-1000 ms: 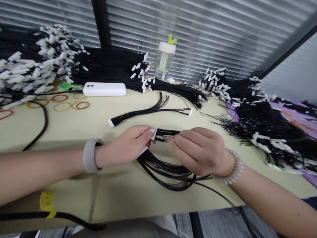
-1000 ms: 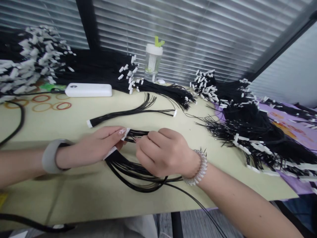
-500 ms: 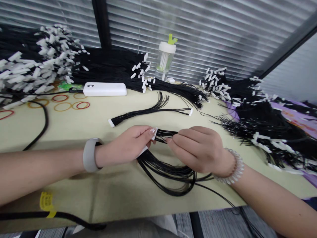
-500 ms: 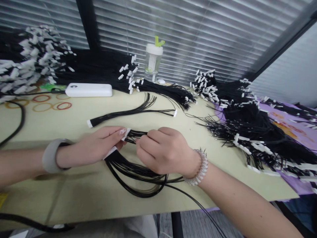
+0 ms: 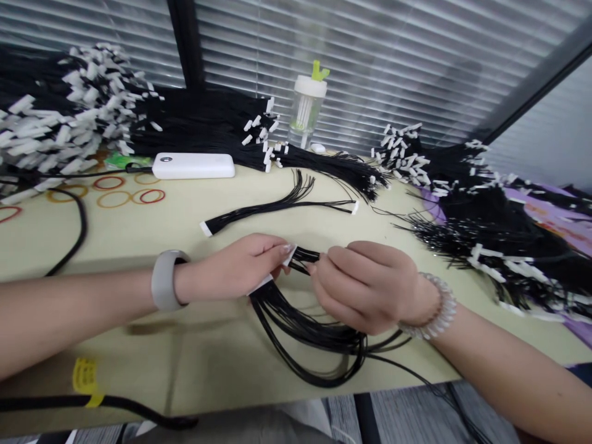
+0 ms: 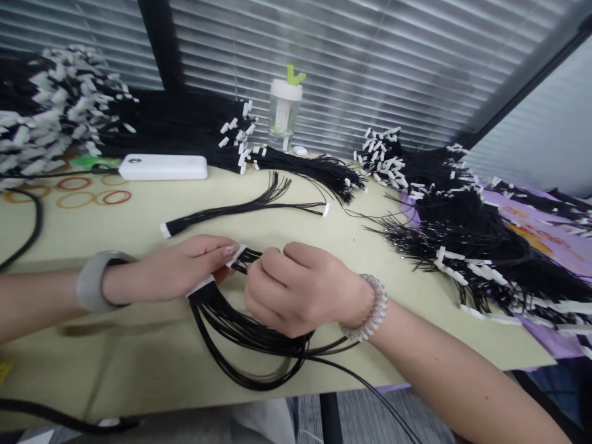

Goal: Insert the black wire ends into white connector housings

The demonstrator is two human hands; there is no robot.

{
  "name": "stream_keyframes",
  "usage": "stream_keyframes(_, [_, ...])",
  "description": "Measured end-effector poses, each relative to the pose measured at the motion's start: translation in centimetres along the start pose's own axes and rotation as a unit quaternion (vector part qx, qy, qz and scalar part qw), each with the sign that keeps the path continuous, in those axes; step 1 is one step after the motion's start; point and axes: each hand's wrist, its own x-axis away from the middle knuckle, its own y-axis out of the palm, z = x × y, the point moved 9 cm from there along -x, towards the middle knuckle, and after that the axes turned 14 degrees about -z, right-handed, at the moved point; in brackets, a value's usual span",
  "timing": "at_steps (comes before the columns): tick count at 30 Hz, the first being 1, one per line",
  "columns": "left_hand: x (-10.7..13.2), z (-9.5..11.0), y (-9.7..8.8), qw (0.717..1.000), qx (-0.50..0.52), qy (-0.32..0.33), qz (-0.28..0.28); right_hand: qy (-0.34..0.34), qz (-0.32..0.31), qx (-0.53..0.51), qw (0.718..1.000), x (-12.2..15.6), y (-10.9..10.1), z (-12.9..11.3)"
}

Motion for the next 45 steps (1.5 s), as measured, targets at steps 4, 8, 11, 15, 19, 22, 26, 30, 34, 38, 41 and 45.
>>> stream_keyframes(4, [-0.1, 0.0, 0.1, 1.0, 0.007, 0.003, -0.017, 0.009, 0.0, -0.012, 1.0, 0.1, 0.3, 0.1])
stream_keyframes(8, [0.0, 0.1, -0.2, 1.0, 0.015, 0.005, -0.015, 0.017, 0.0, -0.024, 1.0, 0.1, 0.4, 0.1])
stream_keyframes(11, [-0.2, -0.4, 0.0, 0.999, 0.043, -0.01, -0.029, 0.015, -0.011, -0.02, 1.0, -0.1, 0.6, 0.0])
stream_keyframes(15, [-0.8, -1.8, 0.4, 0.989, 0.135, -0.038, -0.044, 0.014, -0.032, -0.015, 0.999, -0.3, 1.1, 0.1])
stream_keyframes(19, [-1.1, -2.7, 0.6, 0.982, 0.173, -0.056, -0.044, 0.016, -0.027, -0.013, 0.999, -0.2, 1.3, 0.2])
stream_keyframes(22, [-1.1, -2.8, 0.5, 0.984, 0.165, -0.056, -0.044, 0.033, -0.02, -0.034, 0.999, -0.3, 1.4, 0.6])
stream_keyframes(26, [-1.1, -2.8, 0.5, 0.984, 0.166, -0.051, -0.045, 0.069, -0.024, -0.066, 0.995, -0.4, 1.6, 1.2])
stream_keyframes(30, [-1.0, -2.7, 0.6, 0.983, 0.168, -0.053, -0.049, 0.079, -0.032, -0.087, 0.993, -0.5, 1.8, 1.3])
stream_keyframes(34, [-0.8, -1.8, 0.4, 0.991, 0.116, -0.053, -0.046, 0.1, -0.059, -0.111, 0.987, -0.7, 2.2, 1.6])
stream_keyframes(38, [-0.5, -1.3, 0.2, 0.994, 0.08, -0.069, -0.032, 0.11, -0.063, -0.125, 0.984, -1.1, 2.2, 1.6])
stream_keyframes(41, [-0.5, -0.9, 0.0, 0.997, 0.051, -0.049, -0.02, 0.111, -0.056, -0.123, 0.985, -1.3, 2.1, 1.4])
stream_keyframes(45, [-0.5, -0.7, 0.1, 0.999, 0.033, -0.035, -0.017, 0.114, -0.07, -0.122, 0.983, -1.5, 2.3, 1.2])
